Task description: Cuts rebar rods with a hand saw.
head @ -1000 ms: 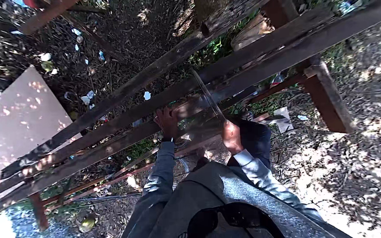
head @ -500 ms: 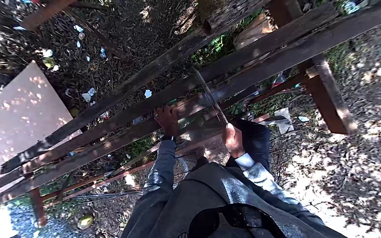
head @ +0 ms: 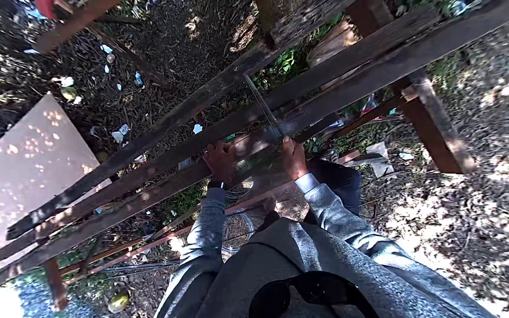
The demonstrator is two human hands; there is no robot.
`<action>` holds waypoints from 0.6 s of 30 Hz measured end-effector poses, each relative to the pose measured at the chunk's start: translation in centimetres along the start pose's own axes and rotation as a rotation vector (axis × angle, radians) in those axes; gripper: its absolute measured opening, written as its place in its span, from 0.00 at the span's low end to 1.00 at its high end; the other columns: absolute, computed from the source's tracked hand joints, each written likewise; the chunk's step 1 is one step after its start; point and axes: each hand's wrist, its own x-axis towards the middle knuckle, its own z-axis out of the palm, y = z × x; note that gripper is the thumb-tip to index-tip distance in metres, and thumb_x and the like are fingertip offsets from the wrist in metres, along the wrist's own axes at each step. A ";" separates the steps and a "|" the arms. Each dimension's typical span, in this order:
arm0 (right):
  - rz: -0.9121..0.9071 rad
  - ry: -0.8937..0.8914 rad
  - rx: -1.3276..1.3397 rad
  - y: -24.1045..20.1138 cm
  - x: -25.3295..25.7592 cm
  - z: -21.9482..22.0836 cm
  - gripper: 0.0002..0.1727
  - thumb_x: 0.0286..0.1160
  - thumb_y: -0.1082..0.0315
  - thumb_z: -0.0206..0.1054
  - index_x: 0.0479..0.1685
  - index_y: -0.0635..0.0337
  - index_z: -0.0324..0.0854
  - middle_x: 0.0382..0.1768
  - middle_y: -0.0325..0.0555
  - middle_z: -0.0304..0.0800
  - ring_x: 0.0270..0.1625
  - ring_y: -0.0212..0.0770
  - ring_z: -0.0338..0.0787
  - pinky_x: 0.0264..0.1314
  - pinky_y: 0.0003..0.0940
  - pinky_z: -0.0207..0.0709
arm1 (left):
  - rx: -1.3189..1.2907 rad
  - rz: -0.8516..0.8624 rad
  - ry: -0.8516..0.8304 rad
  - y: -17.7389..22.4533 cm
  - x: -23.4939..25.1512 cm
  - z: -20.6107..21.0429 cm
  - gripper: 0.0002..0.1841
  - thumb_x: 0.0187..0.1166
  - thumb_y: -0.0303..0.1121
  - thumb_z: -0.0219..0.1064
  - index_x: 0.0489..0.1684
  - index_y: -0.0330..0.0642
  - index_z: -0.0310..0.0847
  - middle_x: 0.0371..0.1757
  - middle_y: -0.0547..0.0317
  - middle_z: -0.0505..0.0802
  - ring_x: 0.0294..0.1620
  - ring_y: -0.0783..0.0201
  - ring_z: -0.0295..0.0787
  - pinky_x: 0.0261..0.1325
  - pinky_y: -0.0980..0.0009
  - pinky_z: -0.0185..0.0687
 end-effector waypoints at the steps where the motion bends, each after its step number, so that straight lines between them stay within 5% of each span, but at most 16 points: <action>1: 0.008 -0.004 0.009 0.1 0.0 0.0 0.43 0.90 0.34 0.28 0.32 0.58 0.81 0.24 0.52 0.81 0.29 0.50 0.85 0.32 0.57 0.80 | 0.012 0.002 -0.026 -0.1 0.3 -0.4 0.27 0.75 0.69 0.64 0.53 0.58 0.84 0.59 0.48 0.84 0.63 0.42 0.80 0.66 0.34 0.74; 4: 0.040 0.001 0.060 0.3 -0.1 0.2 0.43 0.89 0.32 0.29 0.31 0.56 0.80 0.21 0.48 0.76 0.24 0.46 0.80 0.27 0.52 0.76 | 0.065 -0.024 -0.081 0.0 3.4 -0.1 0.33 0.74 0.74 0.59 0.47 0.53 0.88 0.47 0.52 0.90 0.55 0.48 0.87 0.60 0.40 0.81; 10: 0.082 -0.009 0.054 -0.4 -0.2 0.1 0.46 0.87 0.29 0.27 0.34 0.56 0.82 0.24 0.50 0.80 0.29 0.47 0.83 0.33 0.55 0.79 | 0.157 -0.007 -0.290 0.5 5.6 -0.9 0.42 0.76 0.79 0.46 0.42 0.46 0.85 0.39 0.49 0.92 0.45 0.46 0.91 0.45 0.38 0.85; 18: 0.064 -0.040 0.078 -0.8 -0.6 -0.5 0.47 0.86 0.28 0.25 0.31 0.57 0.79 0.20 0.49 0.74 0.21 0.47 0.77 0.23 0.53 0.74 | 0.084 -0.080 -0.262 1.2 4.1 -1.0 0.38 0.77 0.75 0.53 0.47 0.44 0.83 0.35 0.50 0.92 0.42 0.46 0.91 0.52 0.36 0.82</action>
